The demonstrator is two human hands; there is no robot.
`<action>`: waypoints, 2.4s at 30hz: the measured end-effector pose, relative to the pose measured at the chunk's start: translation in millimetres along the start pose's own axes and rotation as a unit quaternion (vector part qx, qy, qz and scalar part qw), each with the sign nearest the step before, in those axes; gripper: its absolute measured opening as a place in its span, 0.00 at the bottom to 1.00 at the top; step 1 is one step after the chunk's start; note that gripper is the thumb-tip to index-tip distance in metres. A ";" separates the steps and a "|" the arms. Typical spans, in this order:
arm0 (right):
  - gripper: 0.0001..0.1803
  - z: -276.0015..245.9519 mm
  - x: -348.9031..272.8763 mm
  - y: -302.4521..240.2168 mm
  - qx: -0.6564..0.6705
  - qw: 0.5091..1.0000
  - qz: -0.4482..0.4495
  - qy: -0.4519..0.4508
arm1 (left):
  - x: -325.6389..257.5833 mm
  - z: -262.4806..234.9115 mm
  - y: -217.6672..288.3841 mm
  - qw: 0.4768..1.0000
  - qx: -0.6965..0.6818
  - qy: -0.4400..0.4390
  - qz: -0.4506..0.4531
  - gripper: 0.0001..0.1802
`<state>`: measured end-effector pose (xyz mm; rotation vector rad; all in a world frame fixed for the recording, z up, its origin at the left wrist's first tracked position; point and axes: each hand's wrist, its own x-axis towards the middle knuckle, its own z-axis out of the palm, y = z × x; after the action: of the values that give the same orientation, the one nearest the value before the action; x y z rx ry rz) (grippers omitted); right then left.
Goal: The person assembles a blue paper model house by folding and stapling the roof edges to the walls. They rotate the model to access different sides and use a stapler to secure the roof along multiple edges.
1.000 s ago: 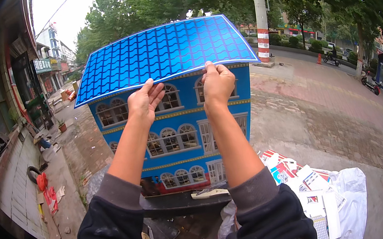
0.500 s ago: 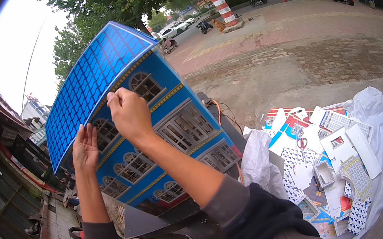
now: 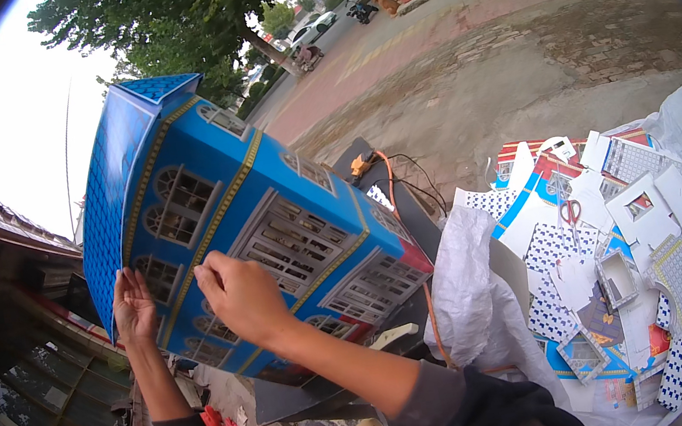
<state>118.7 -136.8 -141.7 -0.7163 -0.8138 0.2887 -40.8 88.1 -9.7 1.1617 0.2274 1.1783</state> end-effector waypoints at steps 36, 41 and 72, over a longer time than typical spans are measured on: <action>0.19 -121.3 -118.7 95.6 -0.675 0.640 0.033 -0.366 | 3.8 153.0 -59.1 0.958 0.139 0.251 0.007 0.10; 0.20 -132.3 -129.9 118.7 -0.716 0.540 -0.020 -0.441 | 1.3 152.9 -56.6 0.956 0.137 0.259 0.009 0.10; 0.27 -121.5 -166.1 165.1 -0.735 0.591 0.011 -0.332 | -25.3 90.9 -38.7 0.982 0.076 0.156 -0.068 0.11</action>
<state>103.9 -155.1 -404.4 -2.2835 -1.7684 -0.2345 32.8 17.4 -10.0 1.0701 0.6360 1.2353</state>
